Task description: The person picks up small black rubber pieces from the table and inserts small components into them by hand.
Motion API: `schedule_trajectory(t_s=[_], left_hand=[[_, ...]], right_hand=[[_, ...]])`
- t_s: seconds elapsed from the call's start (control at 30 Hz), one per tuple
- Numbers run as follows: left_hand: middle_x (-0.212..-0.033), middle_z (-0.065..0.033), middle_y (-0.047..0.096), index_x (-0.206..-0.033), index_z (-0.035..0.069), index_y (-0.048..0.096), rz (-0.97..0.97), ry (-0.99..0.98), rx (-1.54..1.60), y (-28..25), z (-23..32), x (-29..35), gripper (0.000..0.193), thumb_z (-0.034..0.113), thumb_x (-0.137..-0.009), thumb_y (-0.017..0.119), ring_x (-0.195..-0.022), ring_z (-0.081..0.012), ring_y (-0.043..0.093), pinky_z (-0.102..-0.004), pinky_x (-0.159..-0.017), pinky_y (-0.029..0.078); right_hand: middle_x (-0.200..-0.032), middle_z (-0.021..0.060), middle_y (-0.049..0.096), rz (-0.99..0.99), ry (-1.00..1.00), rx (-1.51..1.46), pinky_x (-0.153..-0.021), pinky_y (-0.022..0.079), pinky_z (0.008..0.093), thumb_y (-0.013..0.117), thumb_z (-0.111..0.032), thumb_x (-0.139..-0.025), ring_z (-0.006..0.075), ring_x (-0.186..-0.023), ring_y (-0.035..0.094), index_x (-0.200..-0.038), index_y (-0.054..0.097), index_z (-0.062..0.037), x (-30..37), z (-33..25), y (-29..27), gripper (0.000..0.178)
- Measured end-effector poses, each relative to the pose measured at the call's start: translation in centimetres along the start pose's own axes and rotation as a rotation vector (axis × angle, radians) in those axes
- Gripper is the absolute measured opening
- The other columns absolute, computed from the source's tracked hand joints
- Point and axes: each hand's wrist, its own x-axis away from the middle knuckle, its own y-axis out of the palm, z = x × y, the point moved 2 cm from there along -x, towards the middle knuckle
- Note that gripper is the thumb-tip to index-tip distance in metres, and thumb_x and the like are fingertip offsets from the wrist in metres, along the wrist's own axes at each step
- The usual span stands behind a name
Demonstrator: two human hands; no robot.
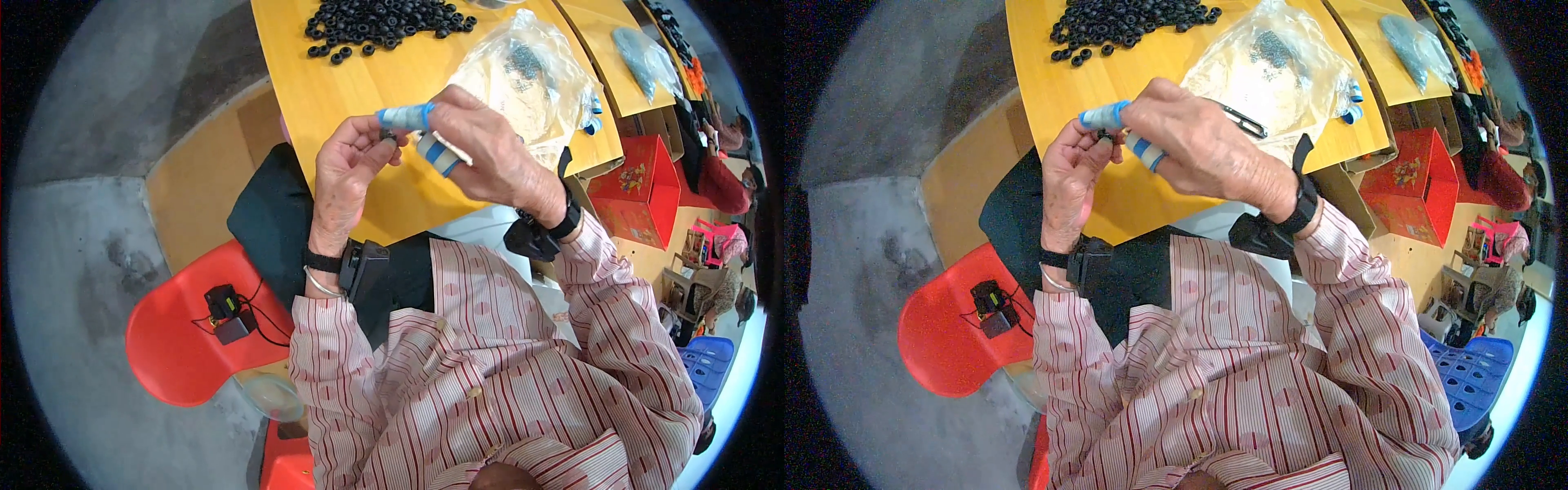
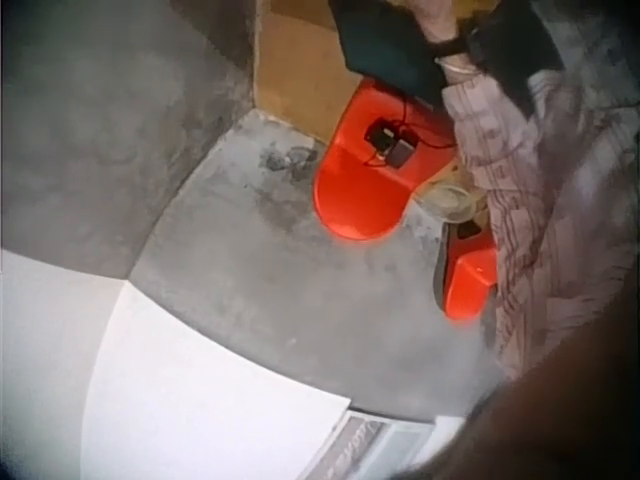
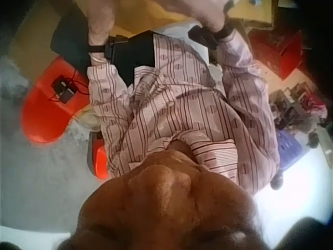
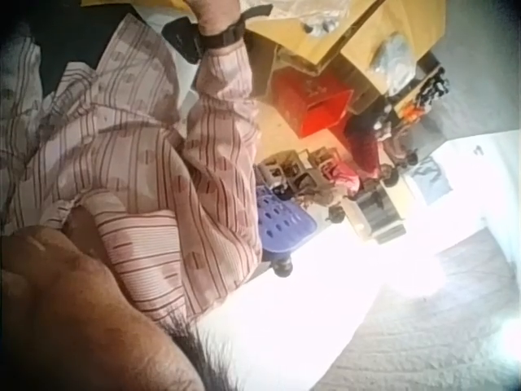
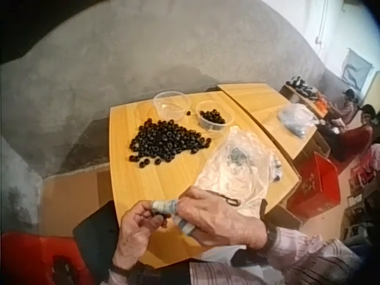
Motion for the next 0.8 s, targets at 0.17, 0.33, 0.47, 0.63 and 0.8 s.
schedule_trajectory(t_s=[0.17,0.33,0.47,0.63,0.8], left_hand=[[-0.095,-0.009,0.064,-0.105,-0.003,0.055,0.016,-0.012,-0.069,-0.3,-0.2,0.2,0.018,-0.001,-0.087,0.057,-0.08,-0.0111,0.059,-0.0233,-0.075,0.048],[-0.089,-0.006,0.064,-0.104,-0.001,0.056,0.029,-0.029,-0.18,-0.3,-0.3,0.2,0.018,-0.002,-0.086,0.058,-0.077,-0.0086,0.058,-0.0209,-0.073,0.047],[-0.091,-0.0051,0.064,-0.104,-0.001,0.056,0.018,-0.041,-0.267,-0.2,-0.4,0.2,0.019,-0.005,-0.086,0.057,-0.08,-0.0081,0.059,-0.0199,-0.073,0.046],[-0.092,-0.0048,0.063,-0.103,-0.001,0.056,0.013,-0.047,-0.252,0.3,-0.5,0.1,0.018,-0.006,-0.086,0.056,-0.082,-0.0087,0.059,-0.0192,-0.073,0.046],[-0.091,-0.0051,0.062,-0.103,-0.001,0.056,0.047,-0.119,-0.257,-0.2,-0.9,0.1,0.018,-0.003,-0.085,0.058,-0.082,-0.0093,0.059,-0.0193,-0.072,0.045]], right_hand=[[-0.085,0.0096,0.057,-0.01,-0.039,0.046,-0.071,0.049,0.0364,0.061,0.004,-0.06,0.0307,-0.086,0.054,-0.096,0.052,-0.0037,0.5,-0.2,0.7,0.038],[-0.081,0.0106,0.054,-0.003,-0.019,-0.001,-0.068,0.048,0.0378,0.059,0.006,-0.057,0.0317,-0.082,0.051,-0.096,0.05,-0.0012,0.7,0.1,0.9,0.041],[-0.083,0.0115,0.054,-0.035,0.005,-0.027,-0.069,0.048,0.0389,0.059,0.005,-0.057,0.032,-0.083,0.052,-0.096,0.05,-0.0011,1.0,0.8,1.0,0.041],[-0.084,0.0121,0.056,-0.076,0.084,-0.133,-0.071,0.048,0.0393,0.059,0.001,-0.07,0.0309,-0.084,0.054,-0.098,0.053,-0.0015,1.2,1.5,0.8,0.029],[-0.092,0.0108,0.064,-0.037,0.254,-0.273,-0.077,0.05,0.0342,0.058,-0.006,-0.084,0.0252,-0.087,0.061,-0.113,0.059,-0.0051,1.4,2.6,-1.1,0.029]])
